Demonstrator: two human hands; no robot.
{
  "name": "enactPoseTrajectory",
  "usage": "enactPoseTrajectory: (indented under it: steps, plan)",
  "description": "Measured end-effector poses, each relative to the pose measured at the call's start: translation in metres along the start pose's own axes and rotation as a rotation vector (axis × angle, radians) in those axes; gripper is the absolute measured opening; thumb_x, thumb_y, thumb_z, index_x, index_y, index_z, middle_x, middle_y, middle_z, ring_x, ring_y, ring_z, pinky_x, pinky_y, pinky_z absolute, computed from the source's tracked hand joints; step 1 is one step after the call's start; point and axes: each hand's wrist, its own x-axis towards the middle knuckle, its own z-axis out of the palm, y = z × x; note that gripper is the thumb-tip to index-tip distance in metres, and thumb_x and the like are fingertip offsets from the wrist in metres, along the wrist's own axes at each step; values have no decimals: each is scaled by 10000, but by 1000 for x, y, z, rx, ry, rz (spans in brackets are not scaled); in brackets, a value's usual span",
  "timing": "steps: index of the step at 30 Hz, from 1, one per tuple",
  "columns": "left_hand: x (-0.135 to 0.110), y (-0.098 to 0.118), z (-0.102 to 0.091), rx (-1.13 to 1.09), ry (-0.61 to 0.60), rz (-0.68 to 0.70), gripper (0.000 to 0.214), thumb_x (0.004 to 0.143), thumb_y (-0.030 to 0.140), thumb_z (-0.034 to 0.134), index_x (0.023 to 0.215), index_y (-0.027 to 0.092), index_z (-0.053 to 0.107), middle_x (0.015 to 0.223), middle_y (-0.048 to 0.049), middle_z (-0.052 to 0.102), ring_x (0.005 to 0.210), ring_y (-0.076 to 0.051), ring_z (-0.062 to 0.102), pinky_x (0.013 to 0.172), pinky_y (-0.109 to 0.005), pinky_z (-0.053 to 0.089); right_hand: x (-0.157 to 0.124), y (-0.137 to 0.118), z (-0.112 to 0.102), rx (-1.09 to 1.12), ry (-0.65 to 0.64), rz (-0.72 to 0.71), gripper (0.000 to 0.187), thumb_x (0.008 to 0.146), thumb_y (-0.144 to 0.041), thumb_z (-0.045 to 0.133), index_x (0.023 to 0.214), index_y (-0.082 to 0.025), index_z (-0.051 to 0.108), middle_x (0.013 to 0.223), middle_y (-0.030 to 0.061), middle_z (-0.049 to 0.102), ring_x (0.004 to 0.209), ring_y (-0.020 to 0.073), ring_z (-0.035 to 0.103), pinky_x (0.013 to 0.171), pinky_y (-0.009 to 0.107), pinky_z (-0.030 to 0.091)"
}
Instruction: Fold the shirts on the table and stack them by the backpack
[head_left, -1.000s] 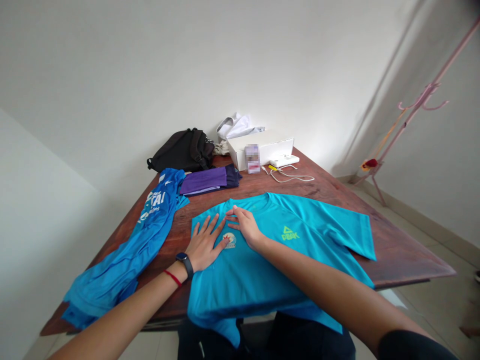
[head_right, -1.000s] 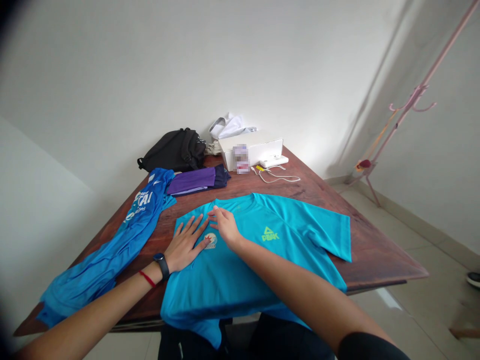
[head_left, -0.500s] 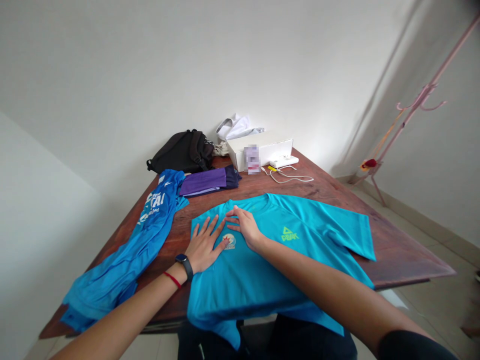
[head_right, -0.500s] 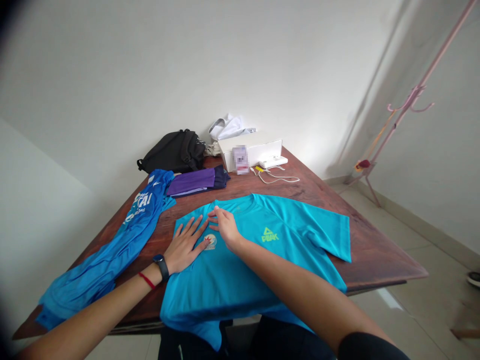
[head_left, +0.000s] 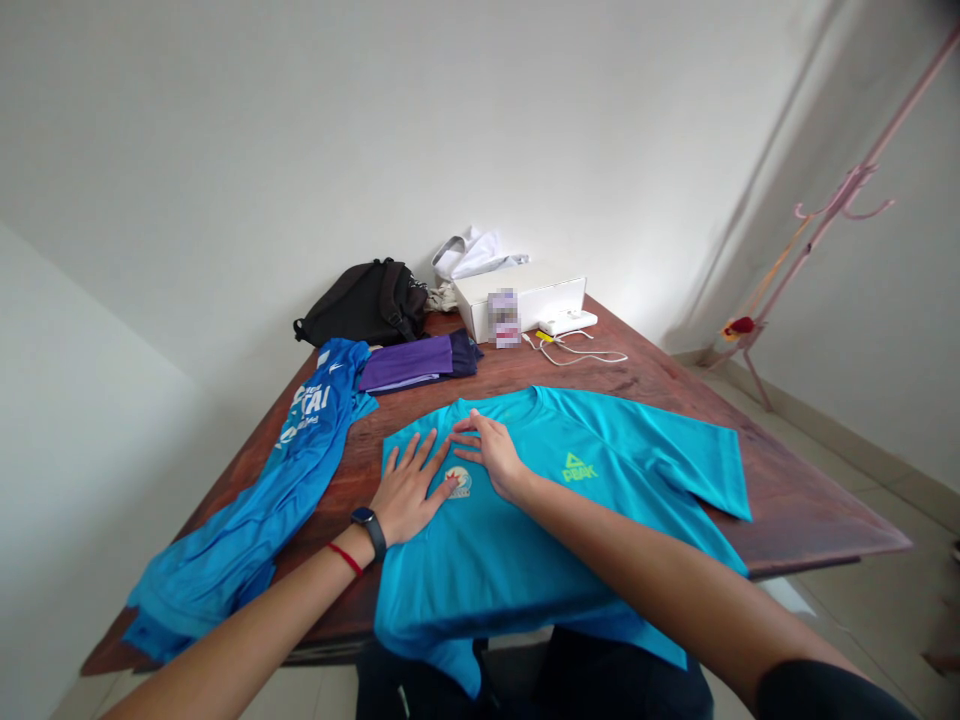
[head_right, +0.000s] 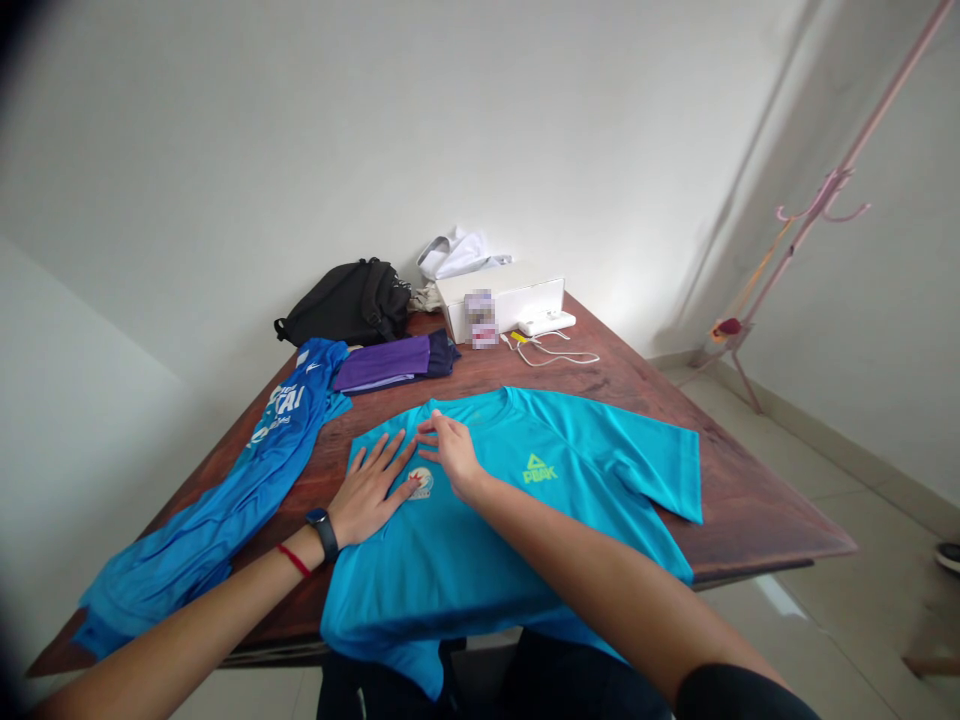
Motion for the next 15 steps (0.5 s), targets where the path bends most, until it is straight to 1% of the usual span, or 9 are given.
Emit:
enactPoseTrajectory:
  steps: [5, 9, 11, 15]
  plan:
    - [0, 1, 0, -11, -5, -2, 656, 1007, 644, 305, 1588, 353, 216, 1661, -36, 202, 1523, -349, 181, 1164, -639, 239, 0, -1, 0, -1, 2, 11, 386, 876, -545, 610, 799, -171, 670, 1026, 109, 681, 1001, 275, 692, 788, 378, 578]
    - [-1, 2, -2, -13, -20, -9, 656, 1004, 652, 300, 1579, 338, 262, 1661, -38, 199, 1523, -346, 183, 1172, -641, 225, -1, -1, 0, -6, -4, 36, 381, 883, -541, 599, 816, -170, 657, 1028, 109, 673, 947, 267, 703, 752, 378, 583]
    - [-1, 2, -2, -13, -21, -10, 659, 1002, 655, 304, 1576, 332, 277, 1659, -41, 206, 1521, -347, 189, 1172, -640, 227, -2, -1, 1, -7, -3, 45, 366, 886, -529, 601, 819, -173, 651, 1034, 106, 671, 955, 264, 701, 753, 369, 580]
    - [0, 1, -1, -10, -8, -6, 658, 1002, 651, 311, 1580, 341, 256, 1659, -36, 207, 1521, -346, 192, 1170, -632, 238, -4, -3, 2, -8, -6, 43, 340, 892, -503, 603, 809, -177, 645, 1049, 101, 670, 996, 262, 693, 785, 366, 574]
